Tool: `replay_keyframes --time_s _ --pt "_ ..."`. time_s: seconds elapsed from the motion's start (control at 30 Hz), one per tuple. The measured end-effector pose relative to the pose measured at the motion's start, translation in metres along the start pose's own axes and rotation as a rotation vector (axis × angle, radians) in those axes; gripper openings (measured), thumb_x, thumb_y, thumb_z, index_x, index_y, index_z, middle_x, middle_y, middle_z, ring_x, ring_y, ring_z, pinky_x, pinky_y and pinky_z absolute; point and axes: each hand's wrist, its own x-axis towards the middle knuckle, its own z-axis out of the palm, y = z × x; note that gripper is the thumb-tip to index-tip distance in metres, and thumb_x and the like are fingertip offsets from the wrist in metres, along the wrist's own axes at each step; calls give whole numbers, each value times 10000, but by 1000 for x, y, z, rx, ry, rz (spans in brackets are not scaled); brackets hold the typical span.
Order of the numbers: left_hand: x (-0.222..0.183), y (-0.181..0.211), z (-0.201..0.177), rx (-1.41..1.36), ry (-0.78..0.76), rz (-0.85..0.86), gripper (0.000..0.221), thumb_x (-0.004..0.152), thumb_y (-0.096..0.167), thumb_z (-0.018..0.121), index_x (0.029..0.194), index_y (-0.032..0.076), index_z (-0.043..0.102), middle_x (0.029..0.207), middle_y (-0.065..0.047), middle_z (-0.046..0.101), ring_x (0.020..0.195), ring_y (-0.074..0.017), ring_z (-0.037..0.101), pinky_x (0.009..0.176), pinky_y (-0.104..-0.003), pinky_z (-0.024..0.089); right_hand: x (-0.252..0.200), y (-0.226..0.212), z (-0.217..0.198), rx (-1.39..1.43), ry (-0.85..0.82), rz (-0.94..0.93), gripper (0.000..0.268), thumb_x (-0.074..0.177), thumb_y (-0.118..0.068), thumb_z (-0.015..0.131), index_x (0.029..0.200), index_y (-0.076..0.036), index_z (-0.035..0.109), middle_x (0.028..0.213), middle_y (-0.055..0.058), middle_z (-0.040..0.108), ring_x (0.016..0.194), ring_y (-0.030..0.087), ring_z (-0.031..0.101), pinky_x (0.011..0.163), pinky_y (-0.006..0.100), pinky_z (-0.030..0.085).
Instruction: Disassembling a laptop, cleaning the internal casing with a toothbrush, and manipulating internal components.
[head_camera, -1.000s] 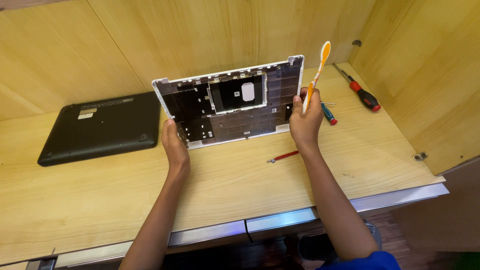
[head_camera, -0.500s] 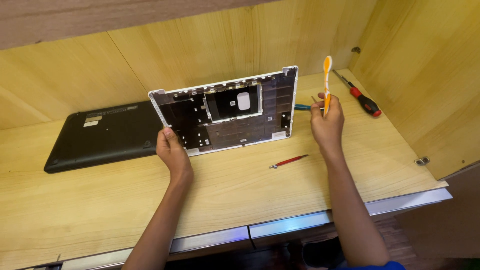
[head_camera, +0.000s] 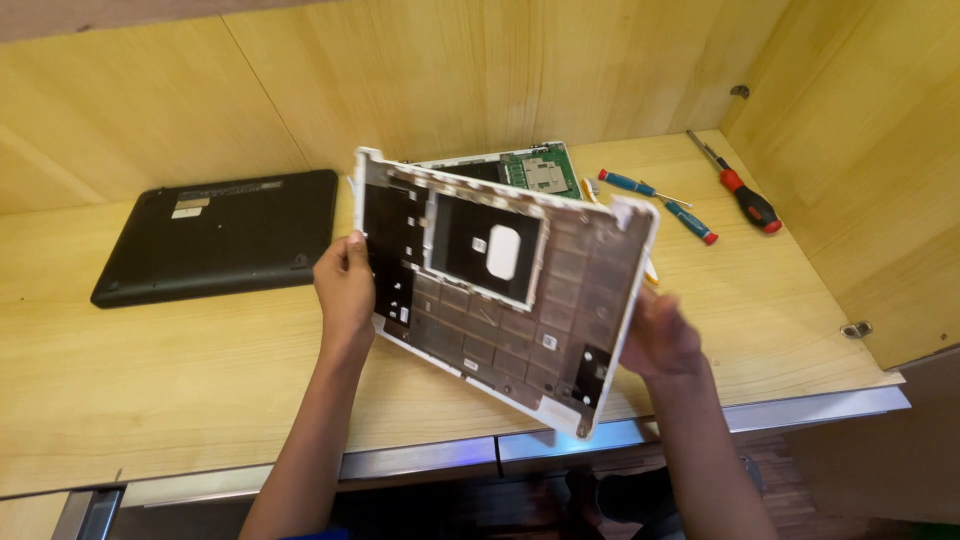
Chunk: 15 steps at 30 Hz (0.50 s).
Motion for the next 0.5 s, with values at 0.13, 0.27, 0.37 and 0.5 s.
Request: replay_keyframes --time_s 0.13,0.27,0.37,0.5 --pt "-21 13 -25 0 -110 -93 234 1059 229 574 948 146 763 706 -2 611 633 -111 535 522 -246 461 -19 -3 51 -150 576 89 456 859 -34 674 1308 27 626 1031 217 728 897 365 741 768 632 606" --pt "-72 104 -58 -236 -339 -151 406 1000 190 558 1356 -6 558 1260 -179 635 1146 -271 608 883 -440 509 -17 -26 34 -102 827 86 291 884 -47 701 1171 -16 668 952 138 744 834 297 757 764 547 616" --pt "-74 104 -66 -427 -492 -257 534 986 413 492 1364 38 531 1307 -165 615 1268 -329 601 1003 -542 486 -7 -38 30 -68 843 93 247 903 -69 704 1141 -23 655 908 101 720 805 283 762 745 524 629" --pt "-55 93 -50 -688 -699 -434 792 902 658 471 1399 47 561 1260 -171 647 1155 -327 656 954 -546 537 14 -39 37 -185 760 142 226 863 -40 760 1071 -3 680 811 88 692 713 219 740 653 470 630"
